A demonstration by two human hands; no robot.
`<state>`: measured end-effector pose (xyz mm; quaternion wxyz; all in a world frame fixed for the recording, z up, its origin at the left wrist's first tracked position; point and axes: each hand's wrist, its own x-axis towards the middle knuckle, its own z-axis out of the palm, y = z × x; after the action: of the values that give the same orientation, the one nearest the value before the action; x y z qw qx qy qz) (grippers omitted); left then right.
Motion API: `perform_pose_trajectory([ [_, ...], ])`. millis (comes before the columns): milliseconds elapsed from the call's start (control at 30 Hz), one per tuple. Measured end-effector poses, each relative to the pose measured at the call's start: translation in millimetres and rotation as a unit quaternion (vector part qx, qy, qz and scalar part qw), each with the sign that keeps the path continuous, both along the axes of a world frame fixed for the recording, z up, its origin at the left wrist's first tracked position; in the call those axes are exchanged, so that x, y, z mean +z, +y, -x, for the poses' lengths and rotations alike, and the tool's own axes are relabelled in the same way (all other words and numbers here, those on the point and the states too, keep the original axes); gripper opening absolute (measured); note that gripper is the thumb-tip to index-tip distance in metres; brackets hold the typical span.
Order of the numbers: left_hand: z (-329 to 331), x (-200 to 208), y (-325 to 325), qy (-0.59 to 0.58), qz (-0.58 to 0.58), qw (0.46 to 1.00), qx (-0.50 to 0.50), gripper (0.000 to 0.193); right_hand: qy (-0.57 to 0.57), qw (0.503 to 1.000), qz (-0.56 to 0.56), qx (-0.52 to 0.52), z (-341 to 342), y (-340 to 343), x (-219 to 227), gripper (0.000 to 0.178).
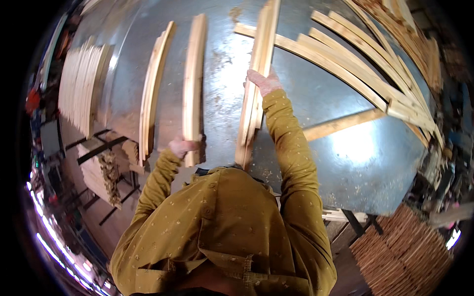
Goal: The person sorts thin wooden slats on a metal table, picking them up from a pile, inspecting them, and stacking them into a neat pile. The person handles the wood by hand, occasionally passing stacks to a coworker.
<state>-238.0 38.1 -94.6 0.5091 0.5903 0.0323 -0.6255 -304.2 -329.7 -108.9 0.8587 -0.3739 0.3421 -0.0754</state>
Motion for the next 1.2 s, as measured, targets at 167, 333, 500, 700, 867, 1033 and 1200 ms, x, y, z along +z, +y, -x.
perform_pose_trajectory([
  [167, 29, 2, -36, -0.354, -0.051, 0.933, 0.048, 0.085, 0.104, 0.975, 0.192, 0.041, -30, 38, -36, 0.105],
  [333, -3, 45, -58, -0.514, -0.333, 0.768, -0.186, 0.070, 0.292, 0.859, 0.318, 0.275, -76, 93, 44, 0.118],
  [500, -5, 35, -34, -0.567, -0.315, 0.745, -0.155, 0.078, 0.202, 0.954, 0.152, 0.159, -77, 79, 12, 0.115],
  [700, 60, 52, -55, -0.400, -0.004, 0.917, 0.008, 0.084, 0.038, 0.995, 0.047, 0.081, -60, 29, -39, 0.085],
  [867, 49, 23, -87, -0.053, 0.037, 0.998, -0.007, 0.079, 0.047, 0.993, -0.036, 0.106, -52, 2, 5, 0.070],
  [1033, 36, 14, -97, 0.100, 0.176, 0.975, 0.094, 0.058, 0.138, 0.945, 0.233, 0.181, -47, 4, 7, 0.060],
  [1200, 42, 11, -129, 0.079, 0.137, 0.980, 0.118, 0.063, 0.234, 0.871, 0.408, 0.140, -46, 46, 73, 0.061],
])
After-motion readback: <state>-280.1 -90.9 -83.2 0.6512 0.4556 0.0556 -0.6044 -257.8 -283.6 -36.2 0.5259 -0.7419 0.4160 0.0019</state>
